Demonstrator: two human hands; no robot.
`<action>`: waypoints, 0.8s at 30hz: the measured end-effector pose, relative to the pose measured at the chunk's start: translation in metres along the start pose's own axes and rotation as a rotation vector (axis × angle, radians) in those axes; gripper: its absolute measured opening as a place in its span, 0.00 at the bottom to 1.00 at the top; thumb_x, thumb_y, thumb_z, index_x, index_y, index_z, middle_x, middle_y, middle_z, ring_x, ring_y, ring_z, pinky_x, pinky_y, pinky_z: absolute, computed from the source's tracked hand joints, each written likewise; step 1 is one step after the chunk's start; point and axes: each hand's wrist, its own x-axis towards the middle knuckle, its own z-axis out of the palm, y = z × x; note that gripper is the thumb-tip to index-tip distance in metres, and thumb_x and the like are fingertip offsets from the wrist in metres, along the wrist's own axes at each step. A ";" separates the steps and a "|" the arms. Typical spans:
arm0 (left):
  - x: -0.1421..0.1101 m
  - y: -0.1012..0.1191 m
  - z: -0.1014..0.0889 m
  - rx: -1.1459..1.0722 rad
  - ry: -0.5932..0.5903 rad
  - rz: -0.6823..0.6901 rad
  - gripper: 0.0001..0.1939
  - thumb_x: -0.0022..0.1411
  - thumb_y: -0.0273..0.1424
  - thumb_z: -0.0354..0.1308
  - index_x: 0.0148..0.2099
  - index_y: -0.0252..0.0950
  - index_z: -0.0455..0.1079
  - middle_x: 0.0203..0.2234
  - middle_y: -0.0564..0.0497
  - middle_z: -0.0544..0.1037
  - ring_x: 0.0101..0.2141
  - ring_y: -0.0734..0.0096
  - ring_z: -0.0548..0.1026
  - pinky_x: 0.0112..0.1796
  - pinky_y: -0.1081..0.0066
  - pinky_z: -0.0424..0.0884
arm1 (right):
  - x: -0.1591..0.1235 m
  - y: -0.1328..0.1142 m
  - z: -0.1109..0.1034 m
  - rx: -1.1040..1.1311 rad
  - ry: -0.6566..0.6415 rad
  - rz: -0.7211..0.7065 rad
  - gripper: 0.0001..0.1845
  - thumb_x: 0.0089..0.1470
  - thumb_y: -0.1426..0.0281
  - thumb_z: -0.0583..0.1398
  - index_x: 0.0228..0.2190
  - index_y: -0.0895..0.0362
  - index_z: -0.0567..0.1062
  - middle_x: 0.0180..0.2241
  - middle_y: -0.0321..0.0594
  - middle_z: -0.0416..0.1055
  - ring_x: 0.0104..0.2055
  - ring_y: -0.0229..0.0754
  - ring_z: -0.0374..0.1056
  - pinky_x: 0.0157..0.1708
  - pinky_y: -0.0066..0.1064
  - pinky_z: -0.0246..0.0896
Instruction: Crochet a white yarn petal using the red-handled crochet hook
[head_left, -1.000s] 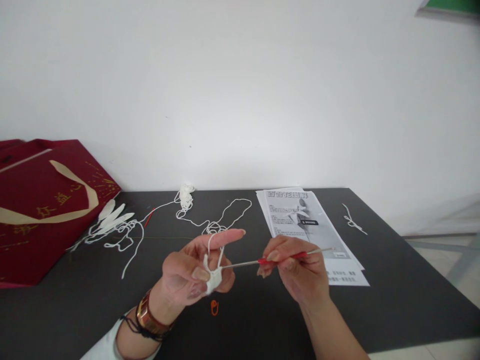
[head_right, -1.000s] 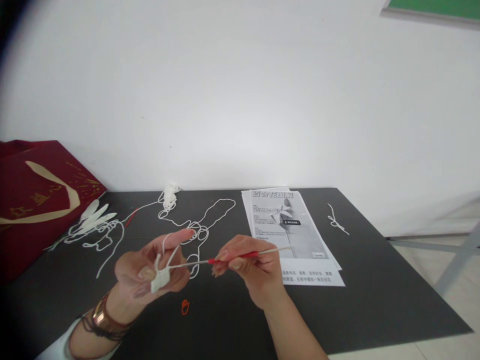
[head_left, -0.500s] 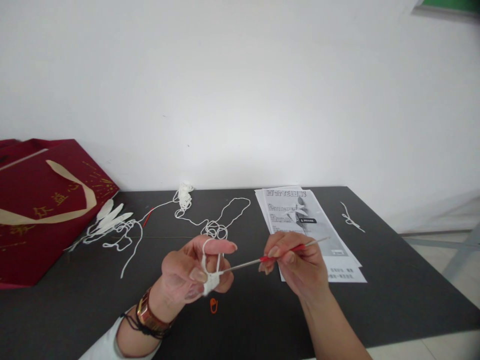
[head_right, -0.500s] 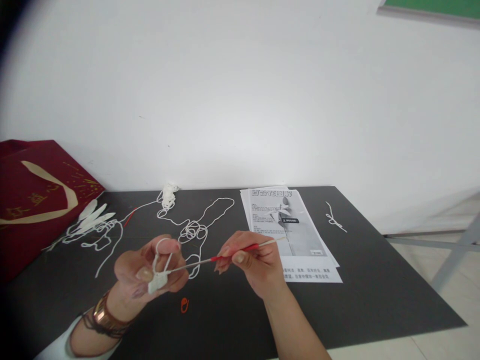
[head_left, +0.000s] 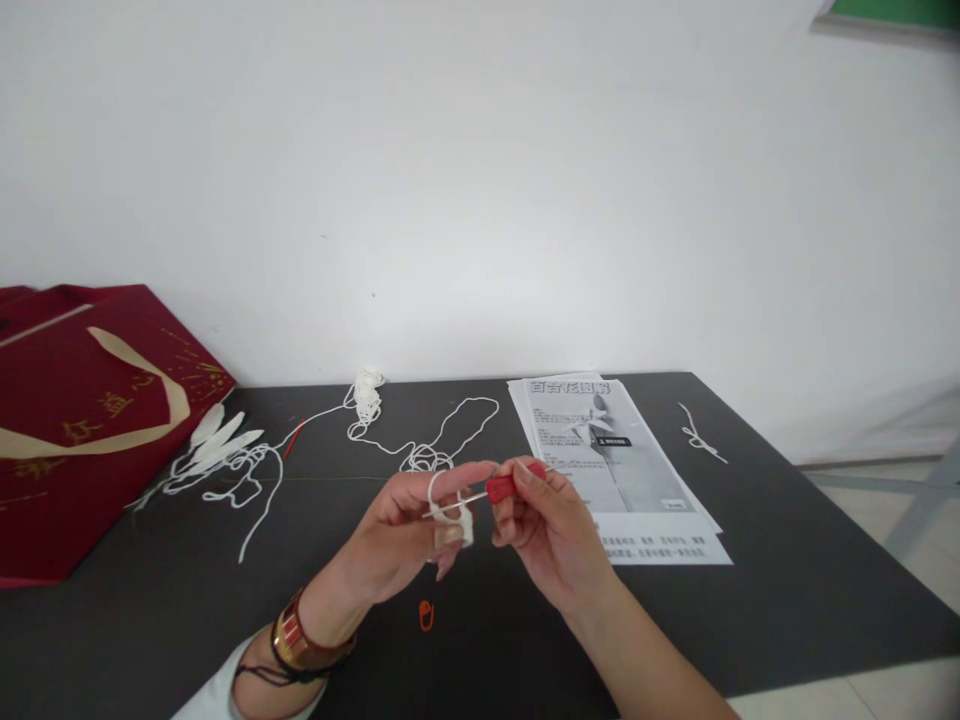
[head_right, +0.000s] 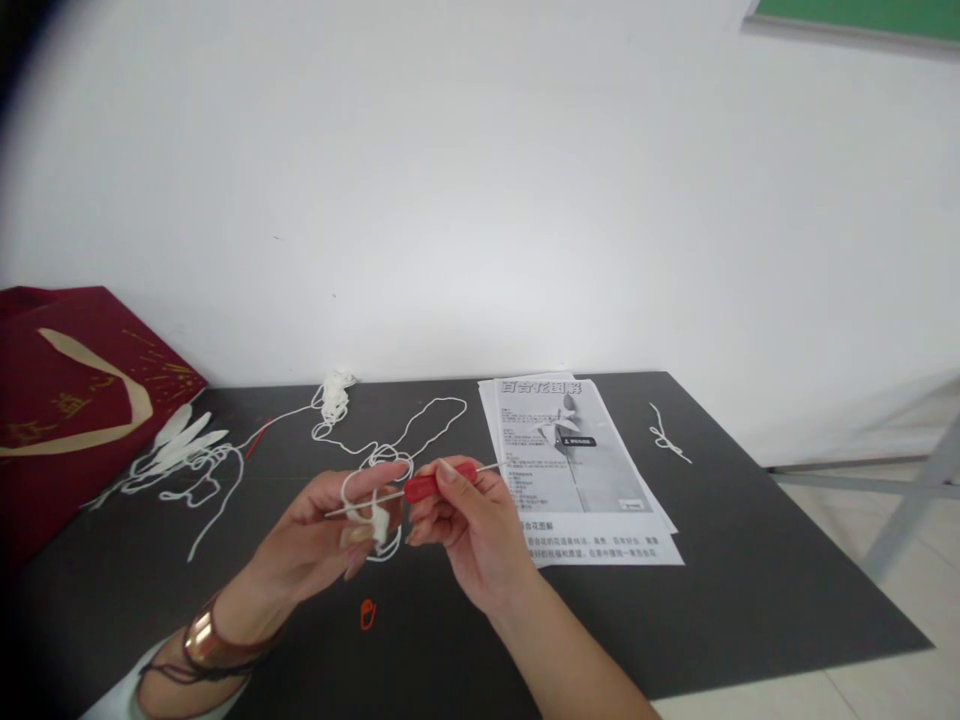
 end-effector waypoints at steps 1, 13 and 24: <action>0.001 -0.001 0.000 -0.009 0.013 -0.001 0.21 0.55 0.28 0.65 0.52 0.42 0.76 0.19 0.55 0.68 0.18 0.81 0.60 0.18 0.80 0.60 | 0.000 0.001 0.001 -0.005 0.009 -0.012 0.09 0.54 0.66 0.66 0.30 0.61 0.80 0.20 0.36 0.78 0.18 0.31 0.72 0.22 0.21 0.75; 0.002 -0.005 0.000 0.045 0.137 0.119 0.21 0.53 0.26 0.66 0.51 0.45 0.77 0.18 0.57 0.69 0.19 0.80 0.64 0.19 0.81 0.66 | -0.004 0.001 0.005 -0.217 0.145 -0.256 0.10 0.54 0.63 0.66 0.31 0.59 0.79 0.21 0.36 0.78 0.20 0.33 0.73 0.23 0.21 0.72; 0.004 -0.005 0.002 0.188 0.192 0.192 0.24 0.58 0.26 0.64 0.56 0.47 0.73 0.20 0.56 0.72 0.21 0.77 0.69 0.22 0.78 0.70 | -0.014 0.005 0.000 -0.726 0.117 -0.669 0.08 0.60 0.74 0.58 0.38 0.54 0.78 0.28 0.37 0.79 0.27 0.36 0.75 0.27 0.25 0.74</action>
